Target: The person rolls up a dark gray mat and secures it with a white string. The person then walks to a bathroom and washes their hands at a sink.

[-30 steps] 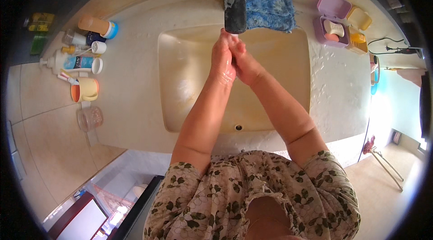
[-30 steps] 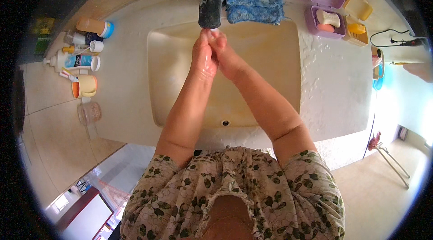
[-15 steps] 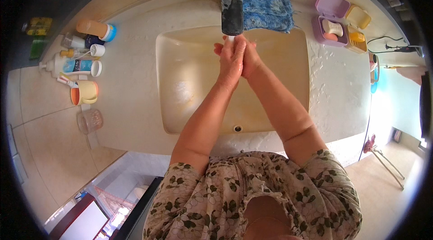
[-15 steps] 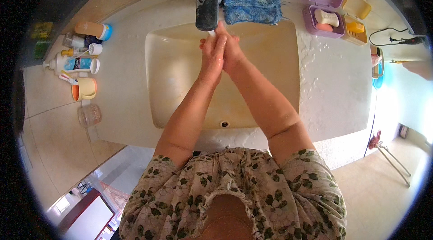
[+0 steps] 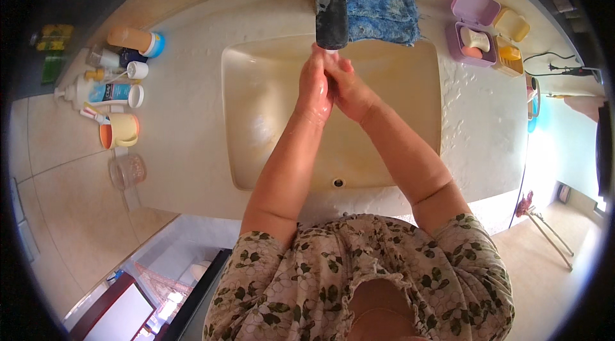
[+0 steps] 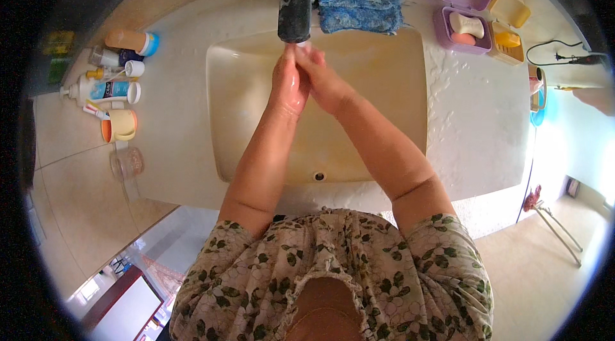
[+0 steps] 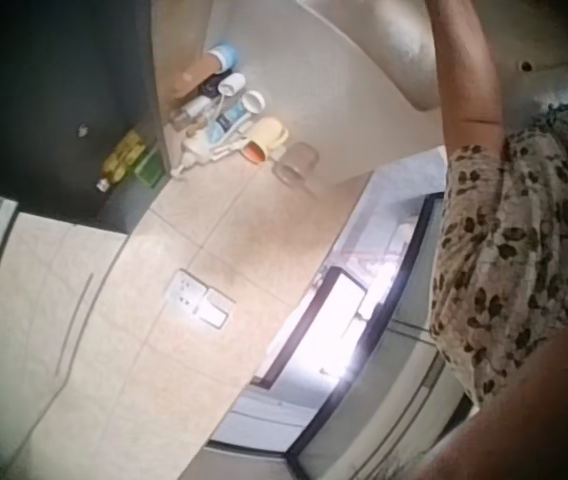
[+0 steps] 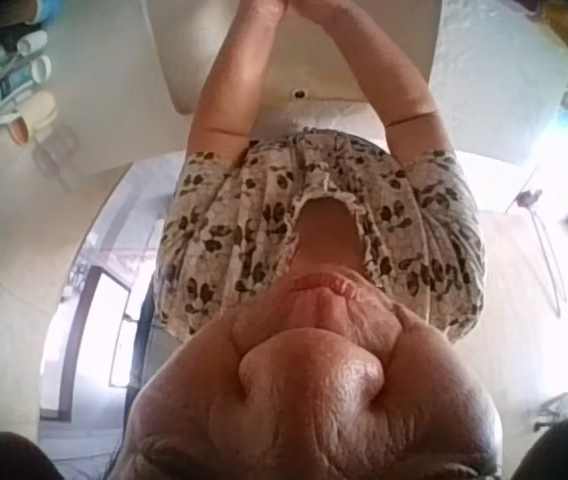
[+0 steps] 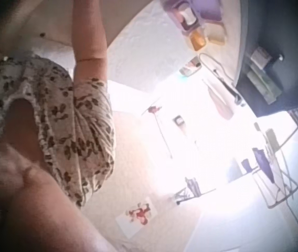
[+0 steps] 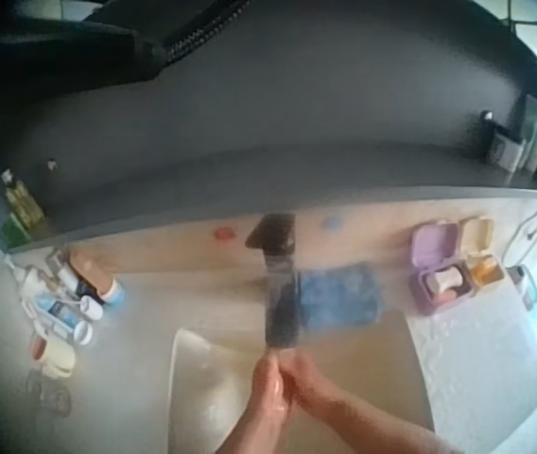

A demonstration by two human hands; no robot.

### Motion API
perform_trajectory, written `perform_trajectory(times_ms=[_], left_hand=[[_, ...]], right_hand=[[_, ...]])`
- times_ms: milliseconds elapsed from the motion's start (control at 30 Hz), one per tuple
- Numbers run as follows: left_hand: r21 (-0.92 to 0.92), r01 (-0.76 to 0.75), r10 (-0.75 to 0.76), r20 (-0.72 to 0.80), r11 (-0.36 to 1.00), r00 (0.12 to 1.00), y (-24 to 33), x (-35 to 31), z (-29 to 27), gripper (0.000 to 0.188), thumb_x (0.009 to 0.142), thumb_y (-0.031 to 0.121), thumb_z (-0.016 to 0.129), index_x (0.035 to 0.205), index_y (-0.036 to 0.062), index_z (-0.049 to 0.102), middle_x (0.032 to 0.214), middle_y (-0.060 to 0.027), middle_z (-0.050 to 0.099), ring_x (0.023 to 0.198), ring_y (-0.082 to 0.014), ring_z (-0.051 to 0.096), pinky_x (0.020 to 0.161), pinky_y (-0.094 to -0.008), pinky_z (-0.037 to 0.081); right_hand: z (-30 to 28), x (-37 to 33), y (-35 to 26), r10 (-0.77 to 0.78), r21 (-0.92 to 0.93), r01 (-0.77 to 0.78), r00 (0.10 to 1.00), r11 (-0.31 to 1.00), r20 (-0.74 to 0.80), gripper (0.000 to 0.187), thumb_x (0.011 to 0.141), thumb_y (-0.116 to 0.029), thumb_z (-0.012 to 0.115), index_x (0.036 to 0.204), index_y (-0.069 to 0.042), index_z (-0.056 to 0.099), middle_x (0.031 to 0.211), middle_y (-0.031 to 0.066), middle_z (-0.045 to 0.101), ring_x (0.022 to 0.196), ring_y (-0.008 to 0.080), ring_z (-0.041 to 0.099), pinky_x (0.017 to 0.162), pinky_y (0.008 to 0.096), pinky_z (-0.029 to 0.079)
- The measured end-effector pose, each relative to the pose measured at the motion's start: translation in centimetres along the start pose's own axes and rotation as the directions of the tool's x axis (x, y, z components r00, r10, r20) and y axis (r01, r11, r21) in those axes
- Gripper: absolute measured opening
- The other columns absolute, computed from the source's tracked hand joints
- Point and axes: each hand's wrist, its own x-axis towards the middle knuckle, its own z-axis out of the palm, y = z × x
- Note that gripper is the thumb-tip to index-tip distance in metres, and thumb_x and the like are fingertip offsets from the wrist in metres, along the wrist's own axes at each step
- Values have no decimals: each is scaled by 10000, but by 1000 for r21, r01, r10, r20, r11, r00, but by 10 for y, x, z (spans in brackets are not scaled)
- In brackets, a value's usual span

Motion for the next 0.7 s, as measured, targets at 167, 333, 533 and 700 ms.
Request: perform_trajectory(times_ms=[167,333,533,700], left_hand=[[71,44,-37,-95,996,995,-5,9,6,309,919,376,500,849,78,550,782,-56,566,734,-179,552,757,-305,458],[99,95,-105,99,991,990,9,11,-12,378,929,411,473,684,125,438,617,-62,524,693,-195,549,684,-308,447],[-78,65,-70,-63,995,996,8,5,-7,458,972,489,307,1049,120,568,959,5,595,893,-133,525,768,-288,401],[-137,89,-71,133,987,989,1,-19,-4,515,988,472,228,1283,110,444,1223,-28,528,1147,-164,481,1004,-317,327]], right_hand=[[-20,15,22,-65,-58,61,995,996,-78,418,913,-445,522,1156,-106,485,1082,31,557,1065,175,511,892,301,425],[-6,-3,5,-82,-358,40,991,933,-102,478,891,-456,557,1197,-99,473,1118,41,553,1083,191,511,891,312,430],[-18,-5,-11,-524,-811,240,847,533,-94,487,818,-264,671,1217,-43,499,1070,111,592,995,202,566,825,316,460],[7,-2,-10,-477,-670,220,849,710,-227,337,842,-226,622,1103,-16,585,922,130,642,828,212,615,755,316,476]])
